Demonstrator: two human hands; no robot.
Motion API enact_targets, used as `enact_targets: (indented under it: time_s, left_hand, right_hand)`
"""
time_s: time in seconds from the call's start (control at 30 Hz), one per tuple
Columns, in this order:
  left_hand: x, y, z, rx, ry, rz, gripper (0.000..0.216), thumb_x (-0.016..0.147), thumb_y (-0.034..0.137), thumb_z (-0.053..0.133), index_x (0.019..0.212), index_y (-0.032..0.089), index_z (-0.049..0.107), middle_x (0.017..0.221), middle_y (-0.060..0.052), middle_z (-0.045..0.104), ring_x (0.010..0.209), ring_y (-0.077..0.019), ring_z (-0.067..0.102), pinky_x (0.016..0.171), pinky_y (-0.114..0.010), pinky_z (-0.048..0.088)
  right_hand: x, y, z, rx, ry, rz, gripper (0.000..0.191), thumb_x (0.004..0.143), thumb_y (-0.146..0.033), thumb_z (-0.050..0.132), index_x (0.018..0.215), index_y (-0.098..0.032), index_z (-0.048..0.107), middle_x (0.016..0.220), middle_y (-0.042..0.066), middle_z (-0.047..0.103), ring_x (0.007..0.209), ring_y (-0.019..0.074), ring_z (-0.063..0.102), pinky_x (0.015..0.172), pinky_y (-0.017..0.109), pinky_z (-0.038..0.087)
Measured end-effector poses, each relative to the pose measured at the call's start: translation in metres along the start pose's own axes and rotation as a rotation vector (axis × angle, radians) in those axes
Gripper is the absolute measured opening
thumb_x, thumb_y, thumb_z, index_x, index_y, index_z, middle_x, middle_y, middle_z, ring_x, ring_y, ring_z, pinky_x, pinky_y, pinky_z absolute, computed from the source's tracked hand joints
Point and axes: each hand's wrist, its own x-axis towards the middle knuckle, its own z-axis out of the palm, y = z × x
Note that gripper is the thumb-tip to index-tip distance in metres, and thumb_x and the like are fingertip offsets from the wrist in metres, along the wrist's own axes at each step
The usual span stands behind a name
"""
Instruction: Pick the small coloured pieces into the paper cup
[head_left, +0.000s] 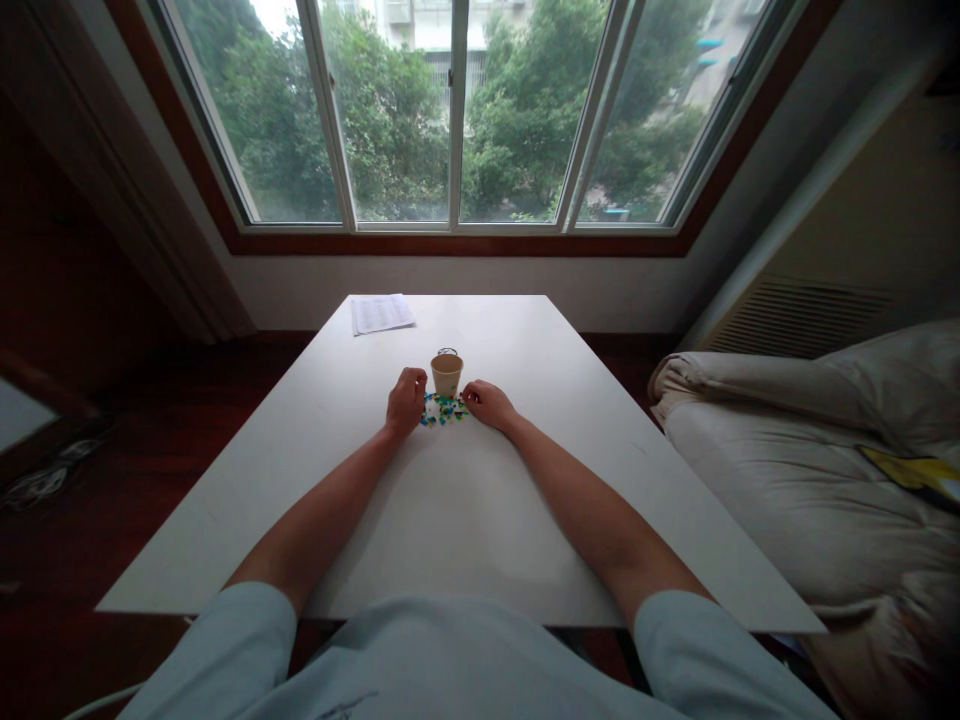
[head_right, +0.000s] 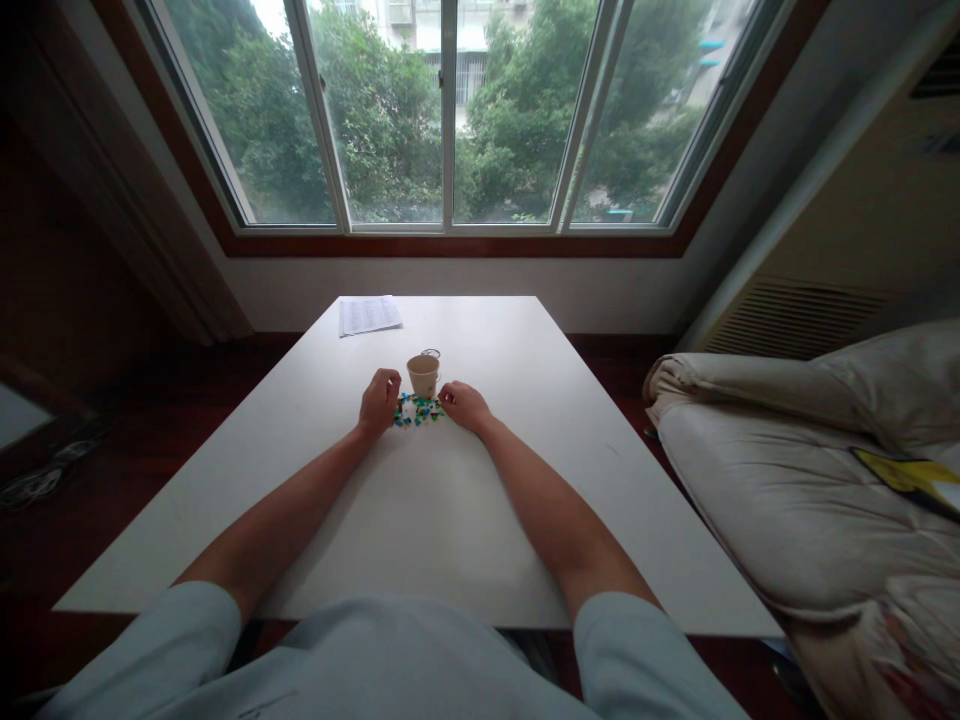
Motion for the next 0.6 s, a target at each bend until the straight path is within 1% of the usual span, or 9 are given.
enact_targets:
  time_s: [0.17, 0.33, 0.43, 0.6]
  left_hand:
    - [0.0, 0.002, -0.002, -0.004, -0.028, 0.015, 0.017, 0.097, 0.026, 0.043, 0.1, 0.022, 0.059, 0.097, -0.003, 0.063, 0.076, -0.0132, 0.057, 0.073, -0.026, 0.046]
    - [0.0, 0.006, -0.005, 0.011, -0.06, 0.067, 0.023, 0.099, 0.028, 0.041, 0.1, 0.022, 0.063, 0.101, -0.004, 0.063, 0.084, -0.0144, 0.06, 0.076, -0.026, 0.047]
    - [0.0, 0.009, -0.006, 0.029, -0.08, 0.064, 0.026, 0.1, 0.028, 0.039, 0.098, 0.023, 0.065, 0.101, -0.004, 0.062, 0.083, -0.0144, 0.06, 0.075, -0.026, 0.047]
    - [0.0, 0.01, -0.007, 0.026, -0.066, 0.055, 0.026, 0.1, 0.026, 0.04, 0.099, 0.023, 0.065, 0.1, -0.004, 0.062, 0.083, -0.0144, 0.061, 0.076, -0.026, 0.048]
  right_hand:
    - [-0.001, -0.003, -0.003, 0.0, 0.0, 0.012, 0.014, 0.083, -0.016, 0.057, 0.091, -0.02, 0.068, 0.086, 0.002, 0.062, 0.077, 0.0135, 0.053, 0.07, 0.023, 0.038]
    - [-0.001, -0.005, -0.004, -0.005, -0.003, 0.021, 0.013, 0.084, -0.018, 0.058, 0.091, -0.02, 0.068, 0.086, 0.002, 0.061, 0.076, 0.0135, 0.053, 0.07, 0.023, 0.038]
    - [-0.001, -0.005, -0.004, 0.0, -0.003, 0.013, 0.013, 0.084, -0.018, 0.058, 0.091, -0.02, 0.068, 0.085, 0.002, 0.061, 0.076, 0.0135, 0.053, 0.07, 0.023, 0.038]
    - [-0.001, -0.004, -0.003, 0.003, -0.004, 0.009, 0.013, 0.084, -0.019, 0.057, 0.091, -0.02, 0.068, 0.085, 0.002, 0.061, 0.076, 0.0135, 0.053, 0.07, 0.023, 0.038]
